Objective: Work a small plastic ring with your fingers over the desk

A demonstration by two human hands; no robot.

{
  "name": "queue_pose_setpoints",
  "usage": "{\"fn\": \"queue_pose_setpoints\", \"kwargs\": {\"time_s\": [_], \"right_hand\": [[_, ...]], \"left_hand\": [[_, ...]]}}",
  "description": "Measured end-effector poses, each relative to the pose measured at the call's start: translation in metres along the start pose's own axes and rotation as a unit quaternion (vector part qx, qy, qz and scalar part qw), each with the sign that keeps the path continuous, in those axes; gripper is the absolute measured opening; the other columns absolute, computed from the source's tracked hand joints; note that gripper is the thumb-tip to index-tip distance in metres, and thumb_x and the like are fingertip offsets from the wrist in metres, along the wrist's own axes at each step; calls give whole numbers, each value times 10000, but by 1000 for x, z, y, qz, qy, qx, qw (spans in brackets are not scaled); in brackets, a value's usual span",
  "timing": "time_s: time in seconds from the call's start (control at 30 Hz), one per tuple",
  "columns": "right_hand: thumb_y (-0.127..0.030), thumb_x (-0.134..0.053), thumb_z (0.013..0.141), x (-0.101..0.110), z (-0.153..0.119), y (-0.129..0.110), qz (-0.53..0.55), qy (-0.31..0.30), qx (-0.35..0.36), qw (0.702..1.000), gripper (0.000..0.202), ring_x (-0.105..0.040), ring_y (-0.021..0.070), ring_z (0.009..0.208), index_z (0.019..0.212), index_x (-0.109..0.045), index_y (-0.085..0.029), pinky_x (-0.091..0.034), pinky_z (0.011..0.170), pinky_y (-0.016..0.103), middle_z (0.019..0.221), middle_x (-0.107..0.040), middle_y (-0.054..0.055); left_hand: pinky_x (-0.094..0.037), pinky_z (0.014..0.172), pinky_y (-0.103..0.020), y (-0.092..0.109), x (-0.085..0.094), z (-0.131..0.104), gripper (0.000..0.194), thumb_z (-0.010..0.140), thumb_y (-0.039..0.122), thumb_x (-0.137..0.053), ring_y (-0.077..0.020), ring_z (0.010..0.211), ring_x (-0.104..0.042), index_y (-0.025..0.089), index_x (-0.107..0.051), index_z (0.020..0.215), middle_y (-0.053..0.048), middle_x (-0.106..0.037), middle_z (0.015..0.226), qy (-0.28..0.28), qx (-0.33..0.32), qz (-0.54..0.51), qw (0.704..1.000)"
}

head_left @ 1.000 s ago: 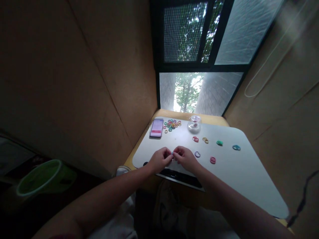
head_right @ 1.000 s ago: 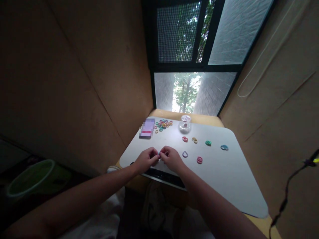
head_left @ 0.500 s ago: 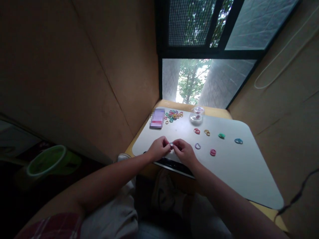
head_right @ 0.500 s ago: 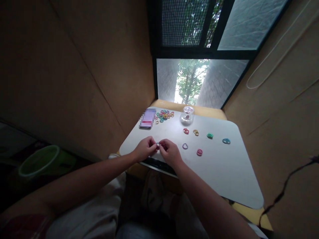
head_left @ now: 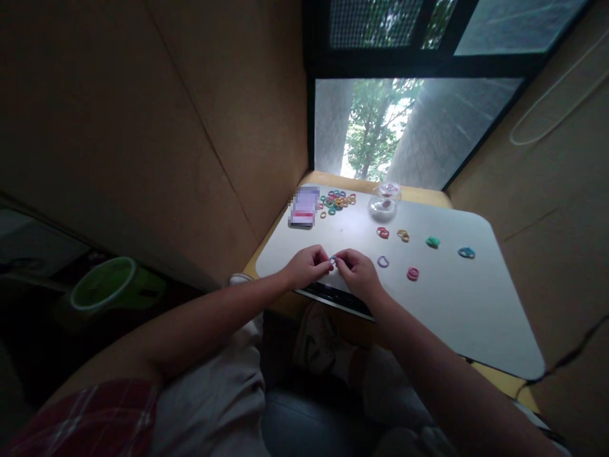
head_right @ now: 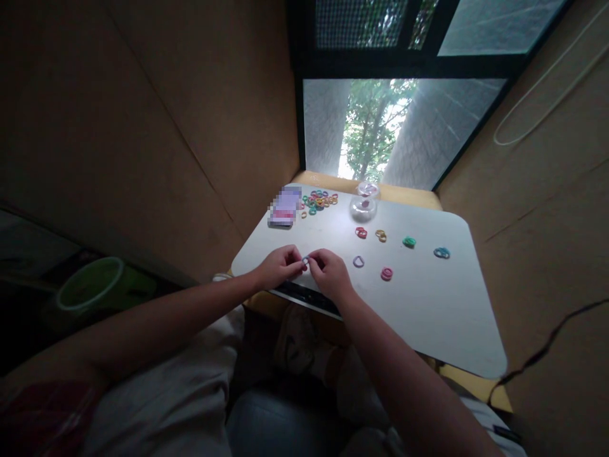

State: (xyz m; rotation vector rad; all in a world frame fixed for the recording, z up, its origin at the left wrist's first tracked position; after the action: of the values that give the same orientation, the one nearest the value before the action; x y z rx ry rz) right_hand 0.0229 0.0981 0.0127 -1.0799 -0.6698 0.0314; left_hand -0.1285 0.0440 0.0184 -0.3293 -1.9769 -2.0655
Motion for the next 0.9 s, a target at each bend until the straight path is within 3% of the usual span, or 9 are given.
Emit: {"fn": "queue_pose_setpoints", "kwargs": {"time_s": [0.37, 0.9], "right_hand": [[-271, -549, 830, 2, -2, -4, -11, 7, 14, 1000, 141, -556, 149, 641, 798, -659, -189, -425, 605, 268, 709, -637, 23], [-255, -554, 793, -1, -6, -4, -4, -17, 14, 1000, 65, -470, 114, 543, 754, -562, -203, -363, 508, 234, 614, -540, -24]], "left_hand": [[-351, 501, -208, -1, -1, -3, 207, 797, 350, -628, -98, 562, -479, 148, -587, 774, 17, -561, 640, 3, -31, 50, 998], [-335, 487, -204, 1, 0, 0, 227, 794, 370, -628, -100, 549, -465, 153, -574, 753, 25, -543, 602, -6, -19, 69, 997]]}}
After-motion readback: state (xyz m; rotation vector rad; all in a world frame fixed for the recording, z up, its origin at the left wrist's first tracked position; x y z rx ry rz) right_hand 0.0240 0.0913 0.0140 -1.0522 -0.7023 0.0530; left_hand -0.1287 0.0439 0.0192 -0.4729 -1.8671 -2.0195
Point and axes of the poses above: each hand's wrist, its own z-axis towards the middle knuckle, its own x-axis out of the back of the hand, y = z × x, the point moved 3 cm from there along z, towards the middle knuckle
